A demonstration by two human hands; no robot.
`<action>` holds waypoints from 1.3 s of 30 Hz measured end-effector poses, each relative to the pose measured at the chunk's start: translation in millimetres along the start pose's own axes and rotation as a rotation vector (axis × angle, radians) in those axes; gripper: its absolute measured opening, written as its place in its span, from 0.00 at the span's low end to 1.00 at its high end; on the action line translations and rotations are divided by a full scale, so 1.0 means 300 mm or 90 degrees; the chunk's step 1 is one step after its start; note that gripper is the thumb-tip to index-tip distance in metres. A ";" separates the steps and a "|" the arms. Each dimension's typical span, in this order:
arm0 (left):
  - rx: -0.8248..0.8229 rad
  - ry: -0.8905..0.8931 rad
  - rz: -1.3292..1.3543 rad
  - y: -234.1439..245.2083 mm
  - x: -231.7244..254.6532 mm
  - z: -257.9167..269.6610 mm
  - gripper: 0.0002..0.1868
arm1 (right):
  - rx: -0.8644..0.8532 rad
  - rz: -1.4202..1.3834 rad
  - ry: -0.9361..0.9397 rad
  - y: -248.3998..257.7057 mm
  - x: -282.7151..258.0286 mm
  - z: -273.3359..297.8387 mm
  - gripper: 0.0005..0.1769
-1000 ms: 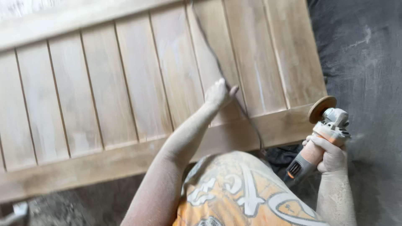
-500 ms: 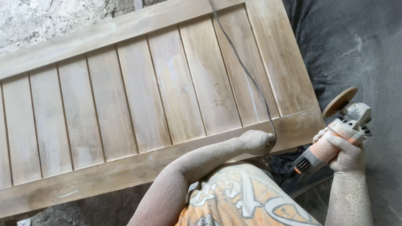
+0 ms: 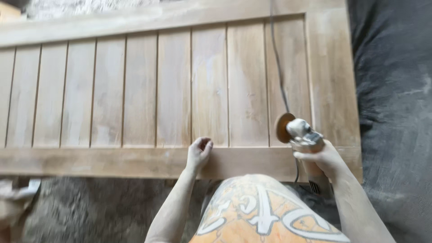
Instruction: The person uses a power sander to smooth the surface and edges of a wooden door panel. They move the tool over the flat frames and recessed panels by hand.
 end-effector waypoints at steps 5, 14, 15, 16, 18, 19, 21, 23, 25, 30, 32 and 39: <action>0.170 -0.004 0.035 0.080 -0.131 0.125 0.14 | -0.140 0.277 0.074 -0.251 -0.099 -0.142 0.33; -0.058 -0.116 -0.074 0.163 0.100 0.199 0.26 | -0.154 0.510 0.089 -0.641 -0.216 -0.305 0.29; -0.094 -0.154 -0.098 0.171 0.132 0.184 0.29 | -0.147 0.512 0.098 -0.669 -0.214 -0.334 0.29; -0.138 -0.190 -0.118 0.165 0.165 0.184 0.32 | -0.139 0.514 0.097 -0.680 -0.201 -0.349 0.30; -0.181 -0.293 -0.195 0.143 0.235 0.156 0.39 | -0.128 0.530 0.086 -0.698 -0.155 -0.375 0.29; -0.204 -0.343 -0.232 0.120 0.265 0.163 0.42 | -0.126 0.543 0.074 -0.705 -0.127 -0.382 0.27; -0.238 -0.375 -0.282 0.085 0.320 0.094 0.47 | -0.105 0.540 0.103 -0.749 -0.140 -0.459 0.25; -0.272 -0.397 -0.324 0.042 0.350 0.014 0.52 | -0.085 0.534 0.155 -0.771 -0.190 -0.548 0.23; -0.317 -0.379 -0.350 -0.019 0.337 -0.040 0.55 | -0.095 0.671 0.216 -0.783 -0.217 -0.605 0.19; -0.276 -0.341 -0.322 -0.098 0.277 -0.212 0.49 | -0.118 0.640 0.159 -0.752 -0.295 -0.696 0.20; -0.230 -0.346 -0.292 -0.096 0.298 -0.303 0.42 | -0.100 0.588 0.118 -0.765 -0.388 -0.740 0.24; -0.218 -0.343 -0.308 -0.115 0.415 -0.576 0.30 | -0.060 0.599 0.097 -0.808 -0.651 -0.885 0.29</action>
Point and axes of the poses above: each hand's wrist, its own z-axis away from the middle knuckle, its own y-axis out of the back of the hand, x = y × z, the point moved 5 cm from there along -z, towards the middle knuckle, and after that the axes turned 7 degrees about y, right-handed, at the moved point
